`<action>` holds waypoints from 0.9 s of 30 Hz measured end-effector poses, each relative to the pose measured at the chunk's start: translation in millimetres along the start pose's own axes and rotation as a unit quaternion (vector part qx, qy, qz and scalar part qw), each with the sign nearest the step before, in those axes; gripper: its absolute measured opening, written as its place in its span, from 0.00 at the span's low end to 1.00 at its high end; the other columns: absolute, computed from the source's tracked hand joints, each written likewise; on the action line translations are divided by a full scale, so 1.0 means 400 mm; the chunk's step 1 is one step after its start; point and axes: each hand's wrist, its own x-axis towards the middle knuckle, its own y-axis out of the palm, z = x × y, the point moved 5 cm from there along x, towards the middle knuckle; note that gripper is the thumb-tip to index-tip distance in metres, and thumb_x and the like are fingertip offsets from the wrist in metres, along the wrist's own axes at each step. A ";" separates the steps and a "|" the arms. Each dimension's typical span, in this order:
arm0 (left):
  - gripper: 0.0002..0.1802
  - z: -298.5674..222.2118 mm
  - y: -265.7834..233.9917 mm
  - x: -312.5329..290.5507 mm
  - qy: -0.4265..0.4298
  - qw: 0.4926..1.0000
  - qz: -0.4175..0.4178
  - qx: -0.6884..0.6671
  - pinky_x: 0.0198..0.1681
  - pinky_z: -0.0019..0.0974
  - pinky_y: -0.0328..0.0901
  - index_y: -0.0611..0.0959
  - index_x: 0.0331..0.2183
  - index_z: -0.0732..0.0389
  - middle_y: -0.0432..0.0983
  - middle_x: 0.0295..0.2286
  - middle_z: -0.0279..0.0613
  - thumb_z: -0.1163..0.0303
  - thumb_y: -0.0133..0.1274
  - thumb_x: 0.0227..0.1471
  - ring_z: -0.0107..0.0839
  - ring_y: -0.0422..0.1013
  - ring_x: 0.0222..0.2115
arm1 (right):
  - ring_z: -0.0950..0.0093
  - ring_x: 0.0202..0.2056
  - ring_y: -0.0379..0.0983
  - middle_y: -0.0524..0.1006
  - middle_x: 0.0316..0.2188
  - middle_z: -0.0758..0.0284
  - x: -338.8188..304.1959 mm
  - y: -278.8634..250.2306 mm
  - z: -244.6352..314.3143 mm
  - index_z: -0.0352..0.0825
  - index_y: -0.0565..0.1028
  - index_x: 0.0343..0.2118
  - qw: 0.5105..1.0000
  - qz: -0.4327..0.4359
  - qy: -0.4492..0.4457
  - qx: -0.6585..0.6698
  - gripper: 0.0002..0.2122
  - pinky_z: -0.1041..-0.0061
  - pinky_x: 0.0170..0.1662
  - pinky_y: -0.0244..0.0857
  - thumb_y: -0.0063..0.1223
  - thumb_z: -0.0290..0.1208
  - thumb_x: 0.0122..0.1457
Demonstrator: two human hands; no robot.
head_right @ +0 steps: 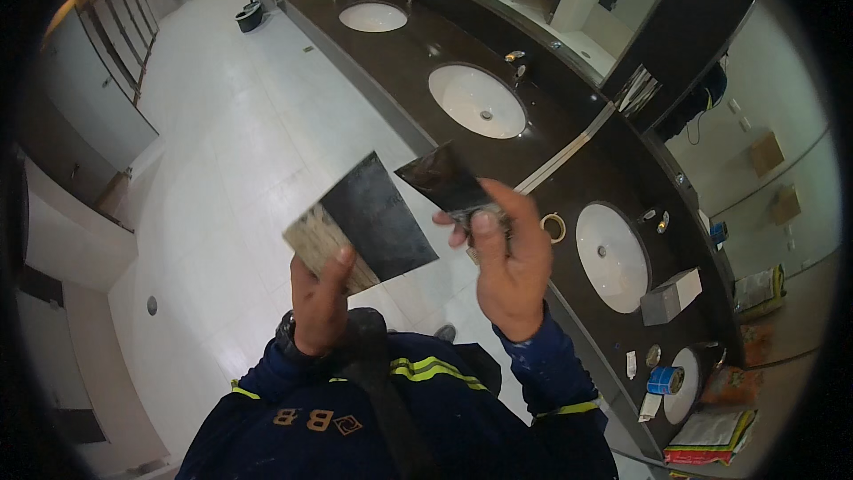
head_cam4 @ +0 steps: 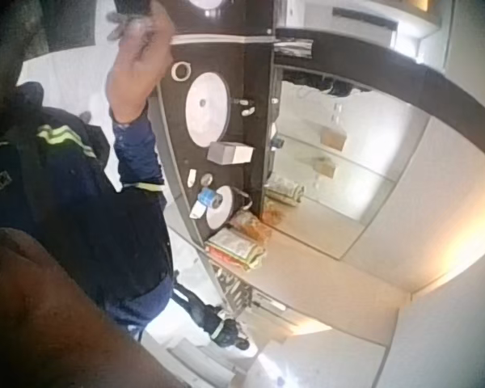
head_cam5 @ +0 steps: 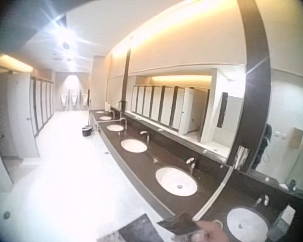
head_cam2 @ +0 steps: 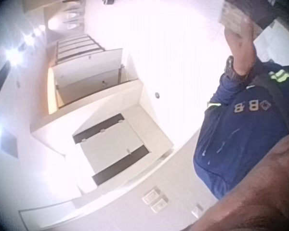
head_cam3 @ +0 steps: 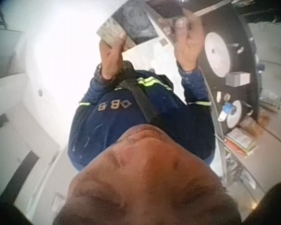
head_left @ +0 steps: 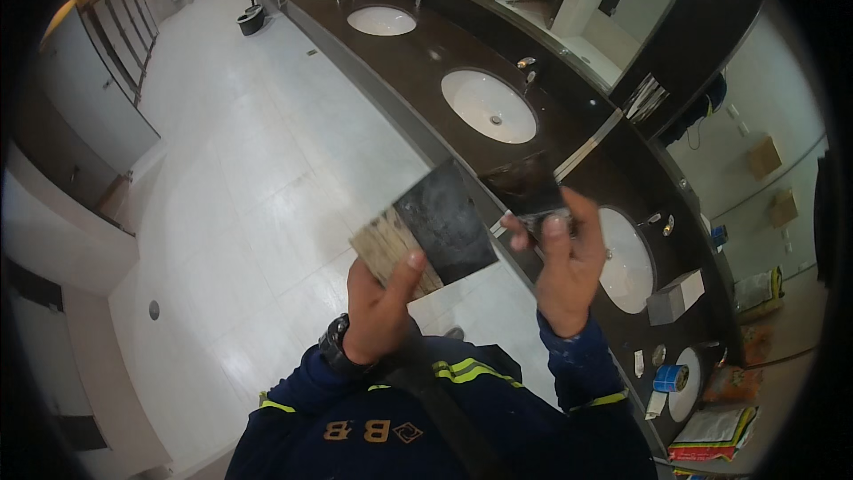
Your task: The person applies a dark adhesive along a taped seam on a bathroom countertop using a small putty knife and a larger metal trowel. They repeatedly transfer material between tools and smooth the bead along the joint between sinks.
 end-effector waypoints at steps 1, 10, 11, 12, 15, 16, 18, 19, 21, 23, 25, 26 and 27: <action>0.26 -0.015 0.010 0.008 0.003 0.999 0.009 -0.042 0.50 0.37 0.65 0.67 0.53 0.62 0.70 0.45 0.48 0.63 0.54 0.56 0.38 0.70 0.46 | 0.65 0.34 0.76 0.80 0.39 0.59 0.002 0.009 0.005 0.36 0.67 0.57 0.997 0.003 -0.049 -0.063 0.17 0.72 0.40 0.70 0.44 0.28 0.65; 0.21 -0.033 0.025 0.046 -0.112 0.949 0.030 -0.294 0.48 0.33 0.67 0.69 0.51 0.68 0.72 0.45 0.44 0.66 0.47 0.60 0.30 0.71 0.45 | 0.61 0.46 0.73 0.70 0.52 0.53 0.027 0.019 0.032 0.39 0.73 0.54 0.960 0.224 -0.086 -0.144 0.22 0.70 0.47 0.69 0.50 0.17 0.55; 0.21 -0.031 0.025 0.044 -0.100 0.950 0.036 -0.295 0.49 0.33 0.67 0.69 0.51 0.68 0.72 0.45 0.44 0.67 0.47 0.60 0.30 0.71 0.45 | 0.61 0.46 0.73 0.70 0.51 0.53 0.034 0.013 0.032 0.40 0.73 0.54 0.957 0.238 -0.081 -0.145 0.23 0.70 0.47 0.69 0.50 0.17 0.54; 0.21 -0.029 0.024 0.043 -0.087 0.951 0.042 -0.294 0.49 0.33 0.67 0.69 0.51 0.68 0.73 0.45 0.44 0.67 0.47 0.60 0.29 0.71 0.45 | 0.62 0.45 0.73 0.70 0.49 0.54 0.042 0.011 0.031 0.40 0.73 0.54 0.954 0.237 -0.084 -0.163 0.23 0.70 0.47 0.68 0.50 0.16 0.54; 0.20 -0.021 0.013 0.039 -0.073 0.956 0.031 -0.283 0.48 0.32 0.67 0.70 0.50 0.68 0.74 0.44 0.43 0.68 0.47 0.60 0.29 0.72 0.43 | 0.62 0.44 0.72 0.69 0.47 0.55 0.062 -0.004 0.028 0.41 0.73 0.55 0.948 0.225 -0.062 -0.216 0.24 0.71 0.47 0.68 0.50 0.15 0.54; 0.19 -0.021 0.006 0.039 -0.071 0.959 0.023 -0.273 0.47 0.32 0.67 0.71 0.50 0.68 0.74 0.43 0.42 0.68 0.47 0.60 0.28 0.72 0.42 | 0.63 0.42 0.71 0.69 0.45 0.57 0.068 -0.012 0.025 0.44 0.74 0.54 0.943 0.197 -0.037 -0.264 0.24 0.71 0.45 0.67 0.51 0.17 0.53; 0.18 -0.028 -0.007 0.036 -0.065 0.964 0.005 -0.257 0.46 0.31 0.67 0.72 0.48 0.68 0.75 0.41 0.41 0.68 0.48 0.59 0.27 0.72 0.41 | 0.63 0.41 0.70 0.69 0.44 0.56 0.072 -0.026 0.070 0.45 0.76 0.52 0.924 0.167 -0.089 -0.331 0.24 0.70 0.44 0.66 0.52 0.18 0.51; 0.18 -0.036 -0.014 0.033 -0.066 0.968 -0.009 -0.241 0.45 0.30 0.67 0.73 0.48 0.68 0.75 0.40 0.40 0.68 0.48 0.59 0.26 0.72 0.40 | 0.63 0.41 0.70 0.69 0.43 0.56 0.072 -0.027 0.095 0.46 0.76 0.51 0.914 0.153 -0.116 -0.358 0.24 0.69 0.43 0.66 0.53 0.19 0.50; 0.17 -0.051 -0.032 0.034 -0.066 0.976 -0.041 -0.205 0.43 0.29 0.68 0.74 0.46 0.68 0.76 0.38 0.39 0.67 0.49 0.59 0.24 0.73 0.38 | 0.62 0.39 0.69 0.70 0.39 0.56 0.063 0.000 0.149 0.47 0.78 0.49 0.904 0.134 -0.178 -0.364 0.24 0.67 0.40 0.64 0.56 0.21 0.44; 0.17 -0.046 -0.025 0.042 -0.061 0.976 -0.033 -0.207 0.41 0.28 0.68 0.74 0.46 0.68 0.76 0.38 0.39 0.66 0.49 0.59 0.23 0.73 0.36 | 0.61 0.39 0.68 0.70 0.38 0.56 0.054 0.024 0.196 0.47 0.79 0.48 0.884 0.141 -0.200 -0.399 0.25 0.66 0.39 0.64 0.56 0.22 0.42; 0.18 -0.040 -0.030 0.045 -0.062 0.980 -0.028 -0.189 0.42 0.30 0.68 0.73 0.47 0.68 0.75 0.39 0.40 0.66 0.50 0.58 0.25 0.73 0.37 | 0.60 0.38 0.68 0.70 0.37 0.55 0.054 0.046 0.180 0.46 0.79 0.46 0.847 0.176 -0.208 -0.457 0.25 0.65 0.39 0.62 0.58 0.23 0.40; 0.19 -0.031 -0.036 0.046 -0.070 0.982 -0.026 -0.176 0.43 0.32 0.68 0.72 0.48 0.68 0.75 0.40 0.42 0.67 0.50 0.58 0.28 0.72 0.39 | 0.60 0.38 0.68 0.70 0.37 0.55 0.052 0.045 0.180 0.45 0.79 0.46 0.842 0.183 -0.194 -0.468 0.24 0.65 0.38 0.62 0.58 0.23 0.40; 0.20 -0.024 -0.037 0.045 -0.078 0.983 -0.024 -0.166 0.45 0.34 0.68 0.70 0.49 0.69 0.74 0.42 0.44 0.68 0.50 0.57 0.31 0.72 0.41 | 0.60 0.37 0.68 0.71 0.37 0.55 0.052 0.043 0.182 0.45 0.80 0.45 0.836 0.191 -0.181 -0.481 0.24 0.64 0.38 0.61 0.58 0.24 0.40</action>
